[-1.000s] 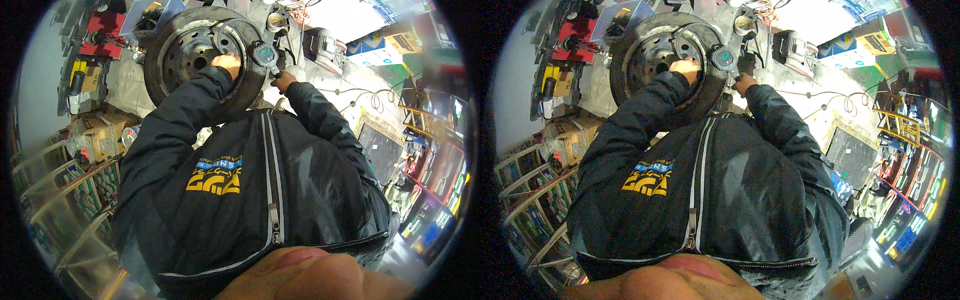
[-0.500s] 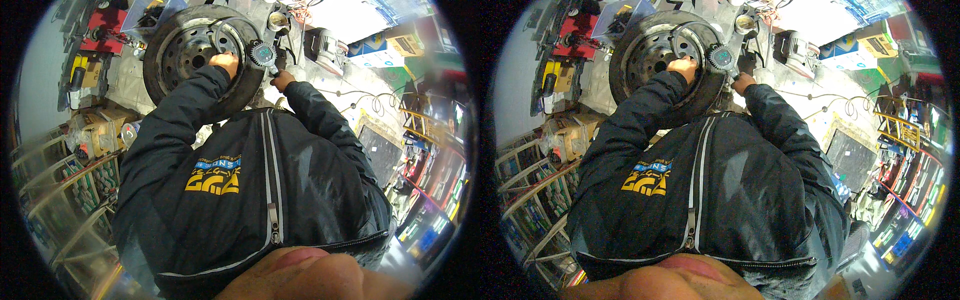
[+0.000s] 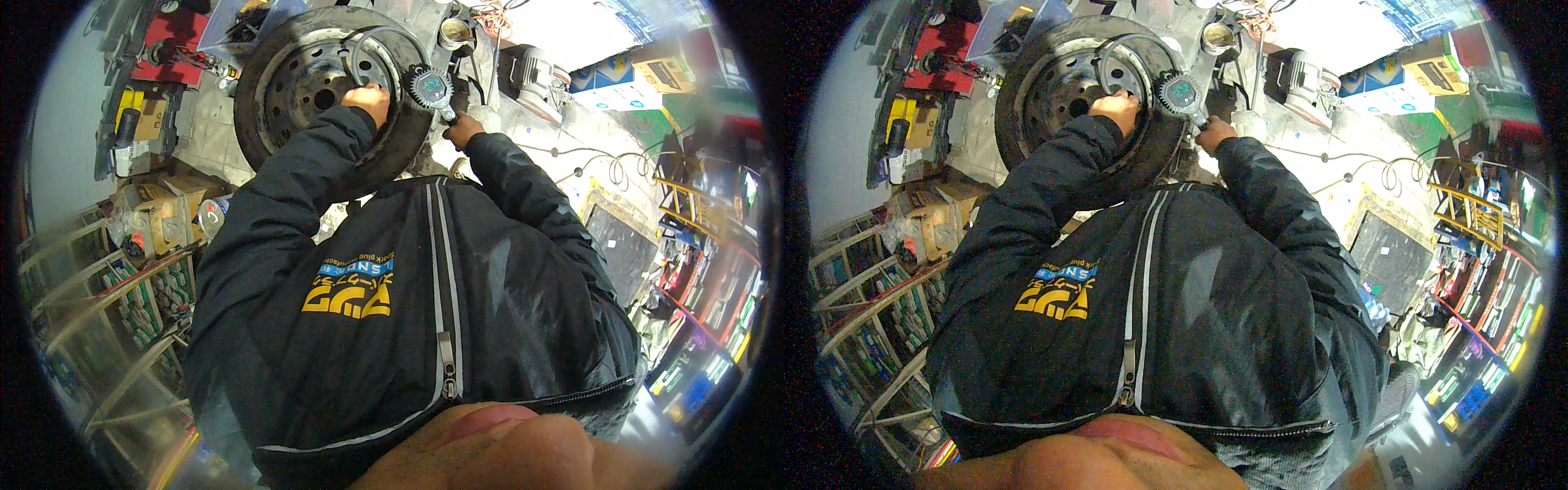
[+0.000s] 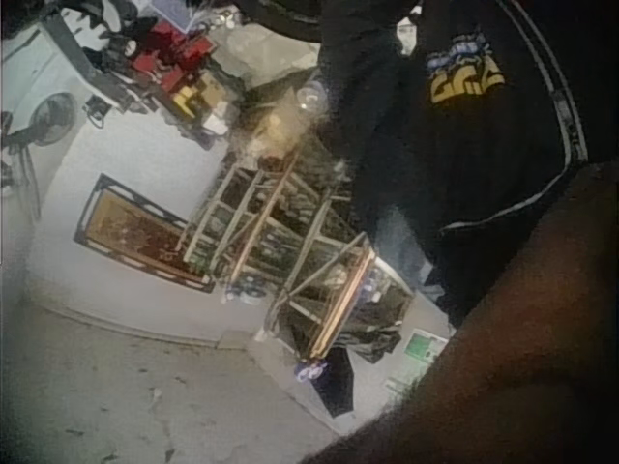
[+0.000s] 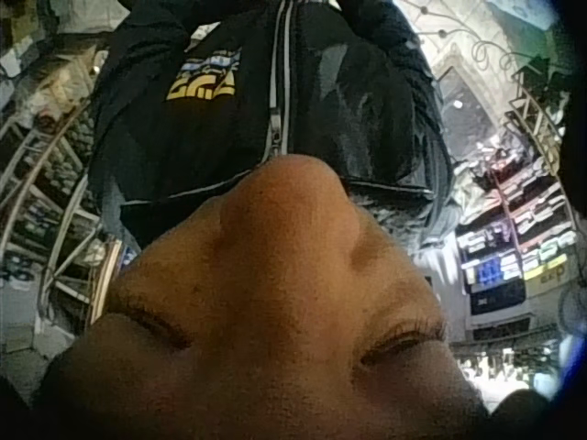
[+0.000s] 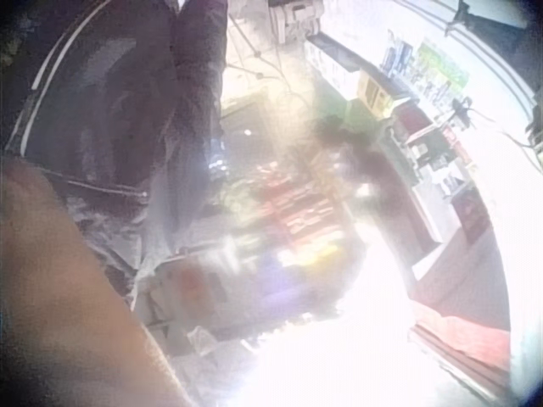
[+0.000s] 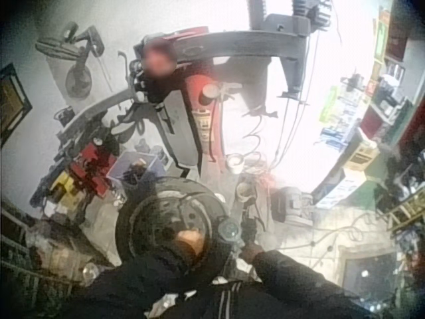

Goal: The person mounts a tire onto a rim using a tire machine, inflates it with an air hose, and then removes the tire from the machine. The person handles the tire and rim throughout the process.

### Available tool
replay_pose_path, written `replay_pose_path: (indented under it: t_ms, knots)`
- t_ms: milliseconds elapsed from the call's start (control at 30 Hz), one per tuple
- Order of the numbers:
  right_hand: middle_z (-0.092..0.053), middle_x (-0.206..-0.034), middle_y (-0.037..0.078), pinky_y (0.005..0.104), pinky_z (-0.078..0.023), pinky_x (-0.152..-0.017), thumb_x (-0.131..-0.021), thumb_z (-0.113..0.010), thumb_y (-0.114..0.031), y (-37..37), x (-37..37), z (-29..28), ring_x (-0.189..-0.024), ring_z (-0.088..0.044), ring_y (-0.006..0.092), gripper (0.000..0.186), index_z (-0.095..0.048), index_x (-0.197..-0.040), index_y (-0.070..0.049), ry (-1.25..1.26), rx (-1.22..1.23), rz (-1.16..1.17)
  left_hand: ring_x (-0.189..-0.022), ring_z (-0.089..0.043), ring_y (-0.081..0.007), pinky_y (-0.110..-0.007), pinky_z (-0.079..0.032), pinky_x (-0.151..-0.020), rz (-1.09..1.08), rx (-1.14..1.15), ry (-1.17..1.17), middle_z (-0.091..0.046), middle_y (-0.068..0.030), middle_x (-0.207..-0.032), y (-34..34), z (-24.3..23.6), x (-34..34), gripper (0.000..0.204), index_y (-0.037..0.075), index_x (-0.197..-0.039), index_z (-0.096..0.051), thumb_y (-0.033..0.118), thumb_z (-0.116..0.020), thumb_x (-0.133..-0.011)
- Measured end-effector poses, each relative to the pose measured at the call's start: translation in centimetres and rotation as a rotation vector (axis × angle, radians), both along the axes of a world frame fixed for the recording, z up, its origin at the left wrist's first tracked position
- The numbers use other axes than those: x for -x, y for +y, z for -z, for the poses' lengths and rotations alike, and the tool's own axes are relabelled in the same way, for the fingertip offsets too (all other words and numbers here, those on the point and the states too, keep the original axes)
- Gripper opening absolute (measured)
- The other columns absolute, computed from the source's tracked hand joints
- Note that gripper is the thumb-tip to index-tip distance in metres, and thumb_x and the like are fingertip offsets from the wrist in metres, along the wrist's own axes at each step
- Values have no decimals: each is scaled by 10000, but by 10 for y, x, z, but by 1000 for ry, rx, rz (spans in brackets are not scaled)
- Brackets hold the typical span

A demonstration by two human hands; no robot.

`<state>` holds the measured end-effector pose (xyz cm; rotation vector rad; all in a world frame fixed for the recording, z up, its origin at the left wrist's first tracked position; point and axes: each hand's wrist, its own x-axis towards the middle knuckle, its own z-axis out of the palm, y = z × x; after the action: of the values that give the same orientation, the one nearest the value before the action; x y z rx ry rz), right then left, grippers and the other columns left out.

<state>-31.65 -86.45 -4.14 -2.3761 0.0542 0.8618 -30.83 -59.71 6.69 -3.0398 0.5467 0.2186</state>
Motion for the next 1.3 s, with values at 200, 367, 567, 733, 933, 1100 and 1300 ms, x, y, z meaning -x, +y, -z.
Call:
replay_pose_path:
  t_ms: [200, 367, 567, 733, 933, 1100, 1300]
  knots:
    - [-690, -1060, 263, 452, -550, -848, -790, -697, -288, -1, 0, 2, -971, -688, 394, 522, -574, -1189, 25, -32, -14, -33, -802, -725, -347, -467, -585, -686, -7, -6, 22, -681, -179, -991, 0, -1, 0, 207, 40, -979, -696, 141, -545, -880]
    - [-697, -1030, 258, 445, -551, -840, -789, -700, -278, -2, 2, -5, -957, -695, 377, 506, -581, -1171, 31, -137, 19, -235, -768, -724, -337, -466, -583, -669, 6, -12, -5, -680, -172, -982, 1, 2, 0, 199, 43, -974, -697, 142, -560, -869]
    - [-701, -1032, 251, 445, -547, -834, -781, -707, -280, -1, 1, -7, -965, -693, 372, 492, -599, -1153, 23, -16, -42, 13, -743, -722, -325, -452, -582, -650, -4, 12, -49, -682, -159, -947, 1, 7, 0, 182, 50, -946, -704, 139, -578, -849]
    - [-699, -1051, 254, 442, -548, -850, -776, -709, -301, -1, 0, 3, -991, -685, 389, 524, -594, -1161, 36, -25, 9, -19, -733, -720, -327, -454, -581, -642, -13, -3, -61, -682, -161, -942, 1, 11, 0, 169, 51, -917, -697, 148, -573, -854]
    - [-696, -1073, 267, 434, -540, -890, -778, -699, -301, -2, -3, 14, -1031, -677, 397, 532, -594, -1187, 23, 48, -15, -2, -733, -715, -344, -461, -581, -644, -5, 46, -73, -679, -171, -944, 4, 10, 2, 160, 47, -910, -687, 147, -575, -854]
    - [-717, -900, 173, 386, -577, -610, -756, -758, -209, -2, -1, 26, -679, -707, 277, 445, -639, -1140, -18, -91, -9, 34, -755, -714, -352, -463, -580, -664, -10, 22, -34, -678, -174, -950, 2, 7, 2, 159, 43, -923, -685, 136, -577, -853]
    - [-693, -1106, 258, 442, -532, -907, -773, -700, -286, -3, -3, 32, -1051, -669, 399, 539, -594, -1217, 2, 34, -32, 18, -739, -710, -344, -456, -580, -652, -8, 51, -75, -671, -166, -933, 3, 9, 1, 137, 45, -894, -674, 136, -582, -850]
